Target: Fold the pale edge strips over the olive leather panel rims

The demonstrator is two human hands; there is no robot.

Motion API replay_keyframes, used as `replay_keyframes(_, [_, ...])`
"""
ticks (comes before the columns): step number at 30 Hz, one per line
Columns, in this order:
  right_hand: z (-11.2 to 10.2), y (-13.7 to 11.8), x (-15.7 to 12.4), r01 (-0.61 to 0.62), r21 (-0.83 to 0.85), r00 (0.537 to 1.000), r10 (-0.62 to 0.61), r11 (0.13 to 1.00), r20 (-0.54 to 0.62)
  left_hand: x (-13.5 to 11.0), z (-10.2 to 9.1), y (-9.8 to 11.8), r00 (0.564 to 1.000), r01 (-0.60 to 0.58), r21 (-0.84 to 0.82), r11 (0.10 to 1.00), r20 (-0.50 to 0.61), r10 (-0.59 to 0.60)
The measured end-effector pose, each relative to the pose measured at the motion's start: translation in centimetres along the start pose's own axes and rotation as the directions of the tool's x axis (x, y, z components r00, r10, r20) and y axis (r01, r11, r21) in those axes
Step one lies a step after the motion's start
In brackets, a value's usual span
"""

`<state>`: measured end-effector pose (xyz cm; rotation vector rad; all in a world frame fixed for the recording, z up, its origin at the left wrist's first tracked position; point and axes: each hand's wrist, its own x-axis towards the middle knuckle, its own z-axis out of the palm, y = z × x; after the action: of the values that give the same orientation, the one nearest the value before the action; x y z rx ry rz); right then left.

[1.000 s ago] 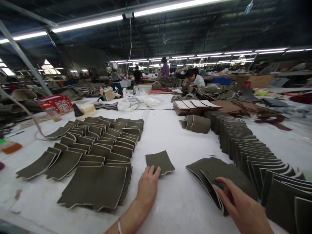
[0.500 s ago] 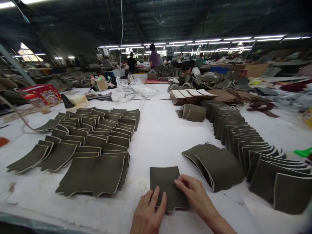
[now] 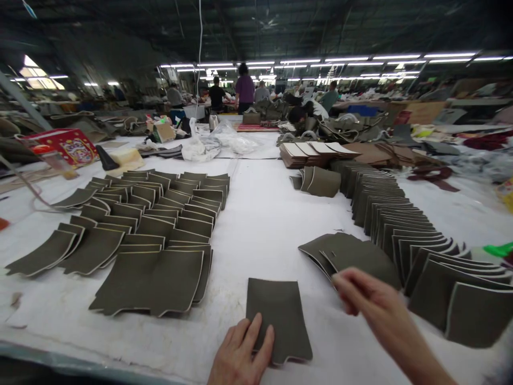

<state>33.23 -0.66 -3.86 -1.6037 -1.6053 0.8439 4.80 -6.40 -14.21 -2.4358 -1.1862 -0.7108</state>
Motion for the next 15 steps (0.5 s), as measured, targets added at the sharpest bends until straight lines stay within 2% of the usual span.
replay_keyframes(1, [2.3,0.3,0.0,-0.009,-0.025,0.997,0.011,1.000,0.077,-0.2,0.0,0.0,1.000,-0.015,0.000,1.000,-0.008,0.015])
replay_keyframes(3, [5.9,0.9,0.1,-0.024,-0.073,0.992,0.032,0.997,0.118,-0.4,-0.2,-0.2,0.996,-0.086,-0.020,0.996,-0.041,0.085])
replay_keyframes(5, [7.8,1.6,0.1,-0.036,-0.083,0.992,0.046,0.996,0.121,-0.1,-0.6,-0.7,0.983,-0.171,-0.097,0.981,-0.089,0.162])
replay_keyframes(7, [8.2,2.0,0.0,-0.035,-0.056,0.985,0.044,0.998,0.165,1.0,-1.4,-1.3,0.983,-0.172,-0.217,0.961,-0.100,0.154])
replay_keyframes(9, [8.0,1.9,-0.2,-0.018,-0.021,0.973,0.022,1.000,0.229,2.6,-2.4,-2.1,0.999,-0.037,-0.346,0.937,-0.040,0.025])
replay_keyframes(11, [7.6,1.5,-0.7,-0.053,0.072,0.947,0.027,0.996,0.321,4.5,-3.4,-2.9,0.981,0.194,-0.449,0.872,0.089,-0.172])
replay_keyframes(13, [7.4,1.1,-1.4,-0.155,0.197,0.900,0.057,0.968,0.431,6.2,-3.9,-3.5,0.899,0.433,-0.501,0.749,0.305,-0.315])
replay_keyframes(15, [7.3,0.9,-2.1,-0.251,0.287,0.858,0.075,0.924,0.508,7.4,-3.9,-4.0,0.759,0.627,-0.497,0.600,0.564,-0.326])
